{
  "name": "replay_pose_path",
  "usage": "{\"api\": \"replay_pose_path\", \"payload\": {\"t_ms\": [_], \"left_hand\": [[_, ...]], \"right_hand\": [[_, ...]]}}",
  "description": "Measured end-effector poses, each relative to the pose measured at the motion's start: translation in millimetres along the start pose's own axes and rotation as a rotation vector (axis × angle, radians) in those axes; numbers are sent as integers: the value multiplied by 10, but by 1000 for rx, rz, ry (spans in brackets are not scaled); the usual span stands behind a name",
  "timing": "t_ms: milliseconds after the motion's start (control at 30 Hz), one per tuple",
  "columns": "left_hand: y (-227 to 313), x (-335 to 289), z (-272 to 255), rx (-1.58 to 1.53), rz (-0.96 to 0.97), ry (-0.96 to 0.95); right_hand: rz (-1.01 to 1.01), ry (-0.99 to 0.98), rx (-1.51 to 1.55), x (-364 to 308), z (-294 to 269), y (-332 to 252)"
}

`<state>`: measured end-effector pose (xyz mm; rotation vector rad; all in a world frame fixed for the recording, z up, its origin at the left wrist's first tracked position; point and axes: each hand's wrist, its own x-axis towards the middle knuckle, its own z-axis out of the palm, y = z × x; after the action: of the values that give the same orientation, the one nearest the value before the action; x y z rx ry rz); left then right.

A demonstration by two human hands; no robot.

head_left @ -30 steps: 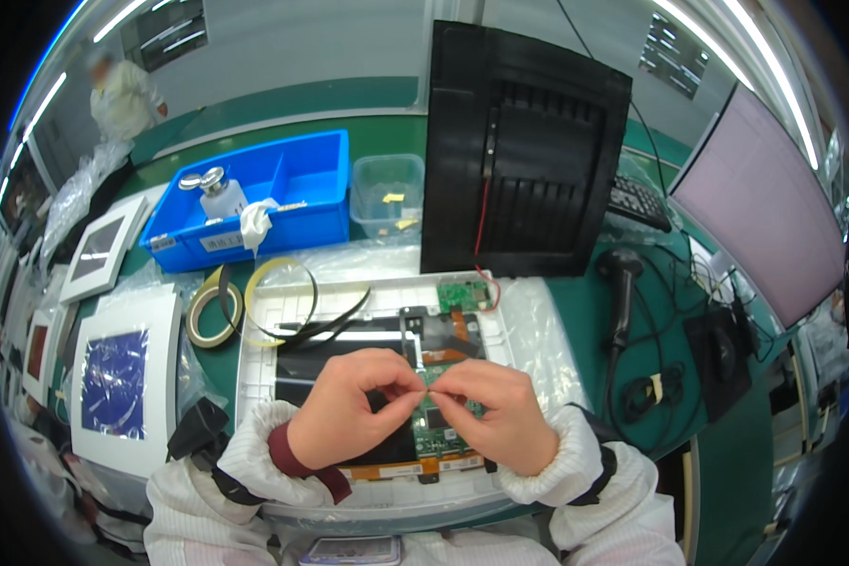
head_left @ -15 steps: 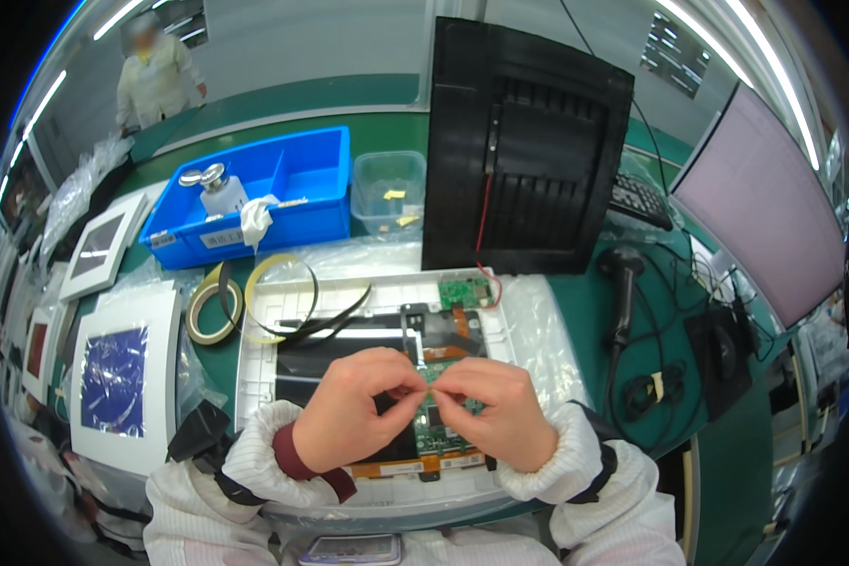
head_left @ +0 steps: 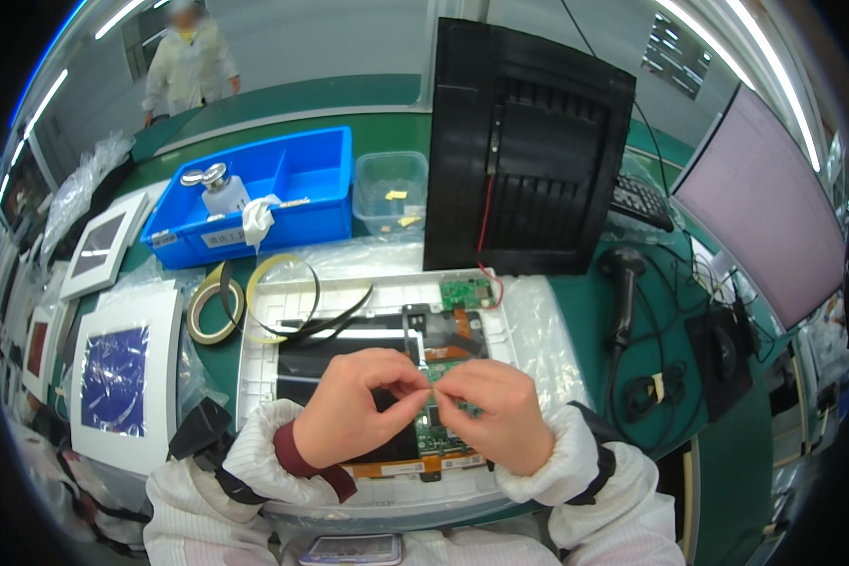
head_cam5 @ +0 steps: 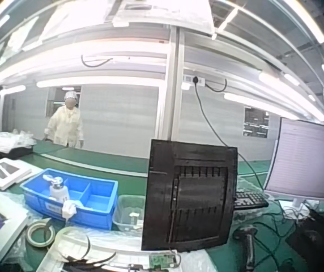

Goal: The person assembles an electronic module by connecting flexible circuit cables to a printed circuit board by hand.

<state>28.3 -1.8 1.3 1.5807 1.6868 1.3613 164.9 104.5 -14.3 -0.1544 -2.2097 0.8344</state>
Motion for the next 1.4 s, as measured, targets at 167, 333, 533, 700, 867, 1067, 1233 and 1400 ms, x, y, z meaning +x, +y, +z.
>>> {"api": "replay_pose_path", "payload": {"t_ms": [167,333,533,700,867,1067,1233,1400], "left_hand": [[-34,0,-6,-53,-7,17],[-64,72,-122,-143,-113,74],[-191,655,-485,177,-39,276],[-563,1345,-749,463,87,467],[-1032,1723,-736,1013,116,565],[-960,1661,-746,998,147,500],[-258,1180,-356,394,84,33],[276,681,-109,170,-131,-157]], "right_hand": [[51,33,67,7,-1,-21],[357,99,348,39,-112,25],[535,222,609,63,-152,84],[482,197,627,35,-155,115],[555,221,662,39,-170,130],[582,235,605,47,-163,190],[528,284,514,71,-167,222],[382,302,315,107,-158,133]]}}
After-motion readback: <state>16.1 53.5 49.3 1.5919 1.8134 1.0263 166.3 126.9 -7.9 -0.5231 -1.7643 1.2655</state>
